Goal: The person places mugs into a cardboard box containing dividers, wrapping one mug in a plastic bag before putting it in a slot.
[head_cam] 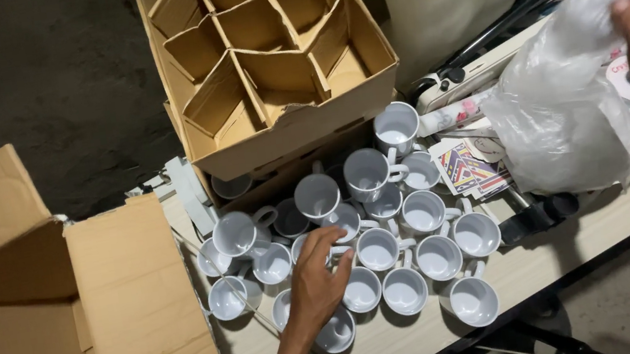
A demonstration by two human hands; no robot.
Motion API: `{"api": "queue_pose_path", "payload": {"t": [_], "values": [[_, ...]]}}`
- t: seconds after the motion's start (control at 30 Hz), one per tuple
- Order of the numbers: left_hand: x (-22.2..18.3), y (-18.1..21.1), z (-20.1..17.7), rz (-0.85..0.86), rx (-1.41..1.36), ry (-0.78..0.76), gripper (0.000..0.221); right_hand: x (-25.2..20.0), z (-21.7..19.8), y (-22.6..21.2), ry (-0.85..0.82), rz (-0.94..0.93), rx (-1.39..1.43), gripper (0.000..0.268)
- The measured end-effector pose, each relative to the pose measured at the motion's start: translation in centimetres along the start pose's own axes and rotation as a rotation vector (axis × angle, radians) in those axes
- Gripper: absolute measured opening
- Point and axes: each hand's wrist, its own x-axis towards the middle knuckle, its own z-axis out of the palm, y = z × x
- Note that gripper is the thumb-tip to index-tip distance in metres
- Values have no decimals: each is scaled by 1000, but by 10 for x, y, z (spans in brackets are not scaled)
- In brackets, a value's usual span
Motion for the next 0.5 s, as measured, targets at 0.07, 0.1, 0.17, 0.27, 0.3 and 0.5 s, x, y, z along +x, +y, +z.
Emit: {"api": "queue_pose_path", "payload": {"t": [0.07, 0.1, 0.17, 0.27, 0.3, 0.5], "values": [[2, 6, 10, 12, -74, -7, 41, -45, 15, -14, -106, -10, 50, 10], [4, 8, 14, 33, -151, -13, 47, -65, 24, -22, -207, -25, 99, 18], [15, 21, 27, 51, -351, -37, 58, -117, 69, -50, -370, 118, 134, 11], [26, 26, 48, -8, -734, -79, 68, -186, 126, -82, -578, 191, 361, 17], [27, 24, 55, -95, -913, -100, 68, -209, 143, -91, -618, 131, 558, 22], [20, -48, 70, -276, -1334, 3, 39, -227, 170, -122, -759, 709, 869, 34]]}}
